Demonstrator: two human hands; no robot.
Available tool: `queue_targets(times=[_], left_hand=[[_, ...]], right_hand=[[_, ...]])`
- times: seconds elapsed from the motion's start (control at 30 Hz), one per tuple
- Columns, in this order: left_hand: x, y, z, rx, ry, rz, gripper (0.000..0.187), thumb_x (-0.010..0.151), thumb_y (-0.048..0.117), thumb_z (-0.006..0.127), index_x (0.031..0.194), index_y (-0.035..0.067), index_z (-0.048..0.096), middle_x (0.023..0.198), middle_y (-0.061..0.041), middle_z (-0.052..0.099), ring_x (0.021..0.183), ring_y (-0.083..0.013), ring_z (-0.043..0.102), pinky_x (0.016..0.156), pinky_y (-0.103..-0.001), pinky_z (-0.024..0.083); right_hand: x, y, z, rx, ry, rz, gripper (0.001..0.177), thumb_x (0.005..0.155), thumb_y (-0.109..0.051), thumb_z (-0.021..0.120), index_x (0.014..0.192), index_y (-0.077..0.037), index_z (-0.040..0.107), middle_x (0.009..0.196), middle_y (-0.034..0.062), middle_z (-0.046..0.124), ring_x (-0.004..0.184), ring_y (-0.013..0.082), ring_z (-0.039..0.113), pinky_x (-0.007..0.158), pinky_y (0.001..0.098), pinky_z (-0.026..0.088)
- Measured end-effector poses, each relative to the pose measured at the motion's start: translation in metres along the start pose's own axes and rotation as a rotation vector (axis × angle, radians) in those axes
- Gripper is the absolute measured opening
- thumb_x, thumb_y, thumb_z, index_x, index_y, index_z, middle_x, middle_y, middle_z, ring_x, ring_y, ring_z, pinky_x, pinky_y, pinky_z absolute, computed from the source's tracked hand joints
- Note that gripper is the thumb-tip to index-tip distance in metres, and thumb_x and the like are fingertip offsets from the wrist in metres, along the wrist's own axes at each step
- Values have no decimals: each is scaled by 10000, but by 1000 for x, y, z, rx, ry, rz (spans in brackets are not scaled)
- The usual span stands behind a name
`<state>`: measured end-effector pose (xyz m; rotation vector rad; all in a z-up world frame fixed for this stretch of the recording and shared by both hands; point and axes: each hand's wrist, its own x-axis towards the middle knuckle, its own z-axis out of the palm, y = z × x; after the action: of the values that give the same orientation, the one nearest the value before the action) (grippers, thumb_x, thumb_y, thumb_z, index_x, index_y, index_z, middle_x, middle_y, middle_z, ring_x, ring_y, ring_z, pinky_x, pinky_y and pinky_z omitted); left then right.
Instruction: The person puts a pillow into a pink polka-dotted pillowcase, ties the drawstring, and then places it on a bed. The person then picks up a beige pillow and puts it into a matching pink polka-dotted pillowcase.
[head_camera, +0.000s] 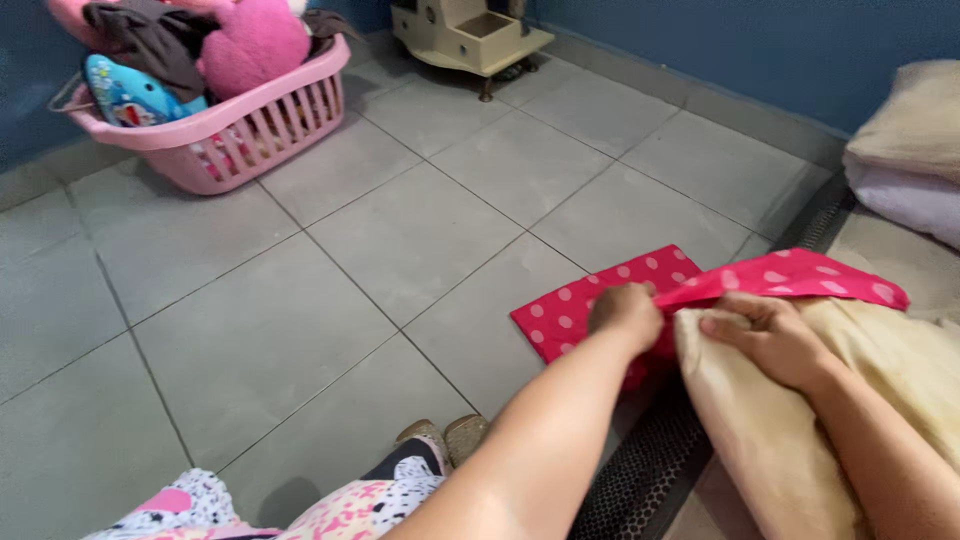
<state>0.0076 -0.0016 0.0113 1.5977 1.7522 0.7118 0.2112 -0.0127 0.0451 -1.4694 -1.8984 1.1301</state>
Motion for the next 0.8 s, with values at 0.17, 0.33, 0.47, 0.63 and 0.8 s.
queue_targets(times=[0.17,0.33,0.47,0.63,0.8], left_hand=[[7,19,18,-415,80,-93,318,885,350,648,1136,191,761,1155,-116,751,1086,-312,712,921,-423,558],[16,2,31,-665,92,51,374,872,435,684,1076,133,768,1092,-158,784,1023,-316,740,863,-418,564],[20,-13,23,-288,-99,98,477,889,574,613,1087,177,789,1059,-129,803,1006,-291,765,885,-399,567],[13,-3,30,-55,-126,274,523,848,576,639,1193,206,773,1215,-115,749,1151,-305,698,998,-415,528],[-3,33,24,202,-313,316,552,813,583,647,1190,201,780,1272,-113,723,1219,-306,653,1038,-428,505]], right_hand=[[30,29,2,237,142,-124,250,939,-238,691,1085,-46,758,894,-27,723,786,63,613,696,272,520],[42,50,10,72,115,-19,293,970,-254,694,1123,-16,767,936,53,759,799,114,656,736,305,548],[51,49,20,-177,152,-115,274,956,-199,712,1152,-20,782,1006,100,797,892,176,694,834,348,549],[76,32,-5,-539,443,-169,267,949,-195,704,1161,-51,781,1035,128,774,922,225,692,841,374,545],[102,28,-38,-470,617,-263,252,968,-215,692,1152,-70,786,1028,131,776,917,223,703,848,365,552]])
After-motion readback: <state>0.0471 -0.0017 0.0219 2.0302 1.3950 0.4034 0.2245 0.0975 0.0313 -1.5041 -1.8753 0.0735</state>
